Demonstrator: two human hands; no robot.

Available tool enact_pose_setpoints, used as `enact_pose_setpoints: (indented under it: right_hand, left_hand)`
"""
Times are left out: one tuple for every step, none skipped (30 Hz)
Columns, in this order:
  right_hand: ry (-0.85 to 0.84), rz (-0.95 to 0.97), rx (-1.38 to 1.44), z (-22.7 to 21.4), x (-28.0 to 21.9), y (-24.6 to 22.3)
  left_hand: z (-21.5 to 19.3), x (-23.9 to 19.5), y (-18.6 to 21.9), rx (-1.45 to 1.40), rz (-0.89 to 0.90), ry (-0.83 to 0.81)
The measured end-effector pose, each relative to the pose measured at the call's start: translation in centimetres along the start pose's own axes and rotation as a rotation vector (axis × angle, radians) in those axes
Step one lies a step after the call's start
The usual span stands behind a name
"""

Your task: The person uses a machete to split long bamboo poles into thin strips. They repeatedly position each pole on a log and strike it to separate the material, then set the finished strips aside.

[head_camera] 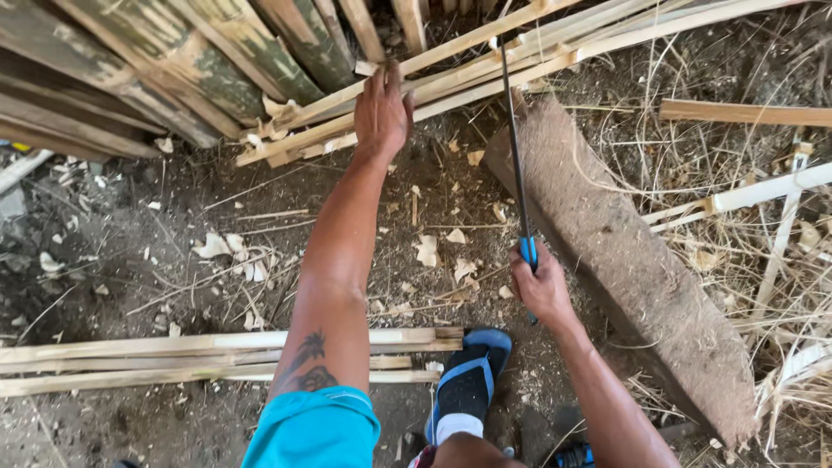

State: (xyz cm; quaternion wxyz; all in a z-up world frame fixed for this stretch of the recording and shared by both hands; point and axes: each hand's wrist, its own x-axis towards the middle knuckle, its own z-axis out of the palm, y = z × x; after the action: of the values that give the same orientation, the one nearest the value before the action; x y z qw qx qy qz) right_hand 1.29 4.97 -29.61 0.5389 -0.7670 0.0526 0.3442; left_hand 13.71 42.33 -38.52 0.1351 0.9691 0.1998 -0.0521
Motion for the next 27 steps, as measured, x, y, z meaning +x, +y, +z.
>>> enact_pose_setpoints:
  right_hand:
    - [-0.018, 0.012, -0.009, -0.1, 0.4, 0.0]
    - [-0.037, 0.027, -0.017, -0.2, 0.5, 0.1]
    - [-0.056, 0.043, -0.025, -0.3, 0.7, 0.1]
    - [-0.061, 0.045, 0.003, -0.3, 0.8, 0.2]
    - [-0.065, 0.046, 0.03, -0.3, 0.8, 0.2]
    - [-0.069, 0.043, 0.061, -0.2, 0.9, 0.2]
    - [-0.072, 0.043, 0.063, -0.1, 0.8, 0.2]
    - [-0.077, 0.04, 0.064, -0.1, 0.9, 0.0]
    - [-0.082, 0.037, 0.065, -0.1, 0.8, -0.2]
    - [-0.077, 0.061, 0.077, 0.0, 0.8, -0.3]
    - [-0.072, 0.084, 0.089, 0.0, 0.8, -0.4]
    - [-0.066, 0.101, 0.102, 0.0, 0.7, -0.5]
    - [-0.033, 0.087, 0.077, 0.2, 0.2, -0.5]
    - [0.004, 0.073, 0.054, 0.3, -0.2, -0.4]
    - [0.041, 0.059, 0.031, 0.3, -0.7, -0.2]
    - [0.072, 0.012, -0.034, 0.2, -1.7, 0.3]
    - [0.104, -0.035, -0.1, 0.2, -2.8, 1.0]
    - [0.137, -0.087, -0.167, -0.1, -3.9, 1.6]
    - [0.147, -0.106, -0.2, -0.5, -5.5, 2.4]
    - [0.161, -0.127, -0.233, -0.9, -7.3, 3.1]
    - [0.174, -0.149, -0.267, -1.4, -9.1, 3.9]
    - [0.174, -0.148, -0.261, -1.9, -10.9, 4.9]
    - [0.173, -0.147, -0.255, -2.6, -12.8, 6.0]
    - [0.174, -0.147, -0.243, -3.1, -14.7, 7.2]
    - [0.186, -0.156, -0.198, -3.7, -16.4, 8.5]
    - [0.195, -0.17, -0.155, -4.5, -17.6, 9.8]
    - [0.204, -0.186, -0.112, -4.8, -18.8, 11.1]
  left_hand:
    - [1.0, 1.5, -0.3, -0.004, 0.001, 0.041]
    - [2.0, 2.7, -0.6, 0.0, -0.022, 0.031]
    - [2.9, 3.8, -0.8, 0.004, -0.044, 0.02]
    - [3.6, 4.2, -0.9, 0.008, -0.065, 0.006]
    - [3.9, 4.4, -0.9, 0.061, -0.092, -0.055]
    - [3.6, 4.7, -0.8, 0.117, -0.117, -0.111]
    - [3.1, 4.8, -0.7, 0.174, -0.143, -0.167]
    - [2.2, 4.8, -0.7, 0.199, -0.122, -0.199]
    - [1.4, 4.6, -0.7, 0.225, -0.101, -0.23]
    - [0.7, 4.2, -0.7, 0.25, -0.078, -0.264]
    - [-0.1, 3.5, -0.8, 0.284, 0.025, -0.126]
    - [-1.2, 2.8, -1.0, 0.317, 0.128, 0.02]
    - [-2.5, 2.1, -1.0, 0.347, 0.229, 0.168]
    - [-4.2, 1.5, -1.0, 0.312, 0.236, 0.09]
    - [-6.2, 0.4, -1.3, 0.278, 0.243, 0.012]
    - [-7.8, -1.4, -1.3, 0.244, 0.248, -0.072]
    - [-8.9, -3.3, -0.9, 0.215, 0.246, -0.047]
    - [-9.9, -5.0, -0.3, 0.186, 0.246, -0.017]
    - [-10.6, -6.9, 0.1, 0.156, 0.245, 0.013]
    - [-10.8, -9.0, 0.5, 0.11, 0.249, 0.02]
    - [-10.8, -11.2, 0.8, 0.063, 0.253, 0.027]
    - [-10.7, -13.6, 0.6, 0.001, 0.211, -0.01]
    - [-10.5, -16.2, 0.4, -0.06, 0.17, -0.048]
    - [-10.1, -18.8, 0.4, -0.101, 0.174, -0.035]
    - [-9.9, -21.1, 0.7, -0.142, 0.179, -0.023]
    - [-9.7, -22.9, 1.4, -0.165, 0.188, -0.005]
    - [-9.5, -24.7, 2.8, -0.189, 0.197, 0.013]
